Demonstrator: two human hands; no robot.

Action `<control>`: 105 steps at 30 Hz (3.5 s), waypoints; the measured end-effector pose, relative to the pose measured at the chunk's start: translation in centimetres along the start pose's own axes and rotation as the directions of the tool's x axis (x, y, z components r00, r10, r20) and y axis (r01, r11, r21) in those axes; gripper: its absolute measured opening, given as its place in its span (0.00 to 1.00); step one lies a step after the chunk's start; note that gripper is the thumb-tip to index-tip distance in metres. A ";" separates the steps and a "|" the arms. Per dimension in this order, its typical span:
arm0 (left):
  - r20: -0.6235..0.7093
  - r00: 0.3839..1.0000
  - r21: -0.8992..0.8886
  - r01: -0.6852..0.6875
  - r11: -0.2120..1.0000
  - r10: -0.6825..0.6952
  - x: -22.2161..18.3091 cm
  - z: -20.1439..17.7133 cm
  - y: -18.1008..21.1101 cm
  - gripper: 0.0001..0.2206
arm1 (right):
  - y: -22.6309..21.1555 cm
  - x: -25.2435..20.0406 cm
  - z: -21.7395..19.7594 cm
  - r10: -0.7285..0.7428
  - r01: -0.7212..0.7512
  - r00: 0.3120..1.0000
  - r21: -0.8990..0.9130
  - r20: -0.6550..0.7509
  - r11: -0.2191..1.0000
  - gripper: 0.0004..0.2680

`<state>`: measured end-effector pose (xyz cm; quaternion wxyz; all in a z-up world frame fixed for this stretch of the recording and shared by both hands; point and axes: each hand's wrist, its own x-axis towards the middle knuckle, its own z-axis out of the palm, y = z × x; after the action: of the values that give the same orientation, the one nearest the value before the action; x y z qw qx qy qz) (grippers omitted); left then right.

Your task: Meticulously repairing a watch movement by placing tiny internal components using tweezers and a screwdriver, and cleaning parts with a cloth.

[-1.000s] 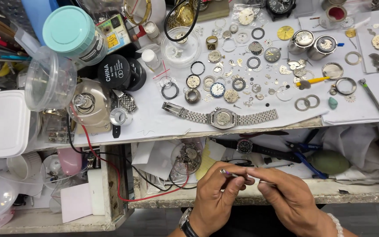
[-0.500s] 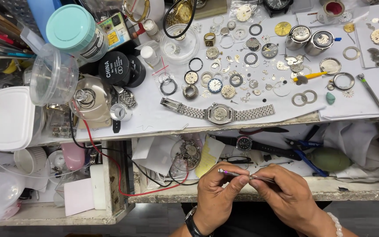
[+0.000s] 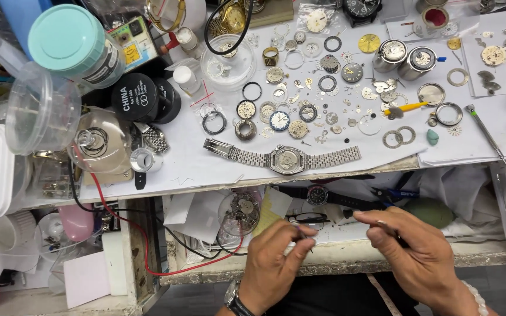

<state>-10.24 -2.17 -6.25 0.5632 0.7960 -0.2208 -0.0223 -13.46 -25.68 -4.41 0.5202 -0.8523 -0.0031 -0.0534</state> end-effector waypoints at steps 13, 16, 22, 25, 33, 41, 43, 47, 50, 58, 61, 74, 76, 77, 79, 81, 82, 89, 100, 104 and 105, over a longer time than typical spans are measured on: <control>0.166 0.953 0.021 -0.260 0.965 0.253 3.5 2.5 2.3 0.15 | -1.4 -0.1 1.4 -0.192 0.194 0.981 0.061 -0.027 0.979 0.11; 0.142 0.950 0.007 -0.282 0.959 0.278 4.2 3.2 2.8 0.12 | -1.5 0.0 0.6 -0.185 0.194 0.978 0.098 -0.092 0.976 0.12; 0.126 0.933 -0.033 -0.336 0.941 0.337 5.3 4.0 3.9 0.07 | -1.4 -0.3 -1.5 -0.128 0.138 0.988 0.120 -0.082 0.983 0.09; 0.128 0.939 -0.085 -0.309 0.947 0.318 4.9 4.0 3.5 0.07 | 0.1 -1.0 -3.1 -0.153 0.178 0.965 0.104 -0.212 0.979 0.11; -0.055 0.981 0.020 -0.184 0.983 0.185 2.2 2.1 1.3 0.10 | -0.7 -0.6 -3.9 -0.060 0.077 0.836 0.008 -0.545 0.997 0.08; -0.057 0.979 -0.190 -0.201 0.961 0.194 2.4 0.6 4.4 0.06 | -3.0 -0.7 1.3 -0.220 0.243 0.941 0.061 -0.258 0.968 0.13; -0.043 0.975 -0.177 -0.224 0.958 0.220 2.6 0.1 4.7 0.07 | -2.9 -0.4 1.0 -0.333 0.343 0.916 0.007 -0.223 0.939 0.15; -0.156 0.888 0.278 -0.380 0.882 0.432 3.5 -4.2 2.8 0.11 | -3.0 -1.2 -0.8 -0.283 0.292 0.928 0.004 -0.243 0.956 0.12; -0.091 0.852 0.651 -0.341 0.678 0.516 4.8 -10.2 2.9 0.07 | -3.9 -2.3 -0.6 -0.031 0.057 0.951 0.078 -0.308 0.995 0.13; 0.179 0.832 0.812 -0.427 0.398 0.526 7.2 -15.6 1.7 0.09 | -2.0 -2.5 0.1 0.081 -0.102 0.966 -0.075 -0.246 0.992 0.16; 0.198 0.852 0.826 -0.411 0.385 0.484 7.5 -15.4 0.9 0.09 | -1.3 -2.4 0.5 0.073 -0.084 0.978 -0.048 -0.198 0.995 0.15; 0.054 0.901 0.862 -0.260 0.435 0.431 8.6 -17.3 1.8 0.08 | 20.3 -8.4 1.0 0.188 -0.183 0.957 -0.042 0.219 0.982 0.29; 0.023 0.901 0.872 -0.230 0.433 0.434 9.0 -17.9 2.3 0.08 | 24.7 -10.9 -0.3 0.303 -0.356 0.858 0.055 0.415 0.933 0.33; -0.003 0.897 0.876 -0.210 0.434 0.442 9.2 -18.1 2.5 0.09 | 23.9 -10.7 -0.3 0.287 -0.279 0.879 -0.079 0.382 0.957 0.34; -0.029 0.895 0.882 -0.186 0.432 0.444 9.6 -18.3 3.0 0.11 | 21.5 -10.0 0.2 0.263 -0.198 0.896 -0.208 0.357 0.958 0.34; -0.022 0.898 0.871 -0.199 0.450 0.439 9.8 -18.2 3.3 0.10 | 18.1 -9.0 1.3 0.122 -0.053 0.982 -0.413 0.142 0.909 0.27; -0.021 0.901 0.870 -0.197 0.452 0.434 9.7 -18.1 3.3 0.10 | 17.0 -8.9 1.2 0.126 -0.056 0.981 -0.413 0.145 0.909 0.27; -0.063 0.952 0.894 -0.080 0.442 0.300 10.9 -16.2 -0.1 0.10 | 11.1 -6.7 1.9 0.114 -0.076 0.992 -0.452 0.057 0.889 0.18; -0.250 0.967 0.825 0.233 0.515 -0.036 14.7 -13.7 -1.6 0.23 | 16.7 -6.9 1.6 0.458 -0.231 0.866 -0.652 0.200 0.722 0.21; -0.312 0.950 0.690 0.230 0.687 -0.004 14.4 -13.7 -0.8 0.19 | 16.0 -6.9 2.0 0.432 -0.221 0.887 -0.674 0.161 0.705 0.19; -0.329 0.943 0.644 0.186 0.742 0.049 14.2 -13.9 -0.6 0.17 | 15.4 -6.8 2.1 0.418 -0.220 0.899 -0.690 0.131 0.690 0.18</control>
<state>6.66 4.93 1.32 0.2685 0.9443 -0.0884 0.1682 -19.08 -30.53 -19.70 0.1810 -0.9657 0.0928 0.1614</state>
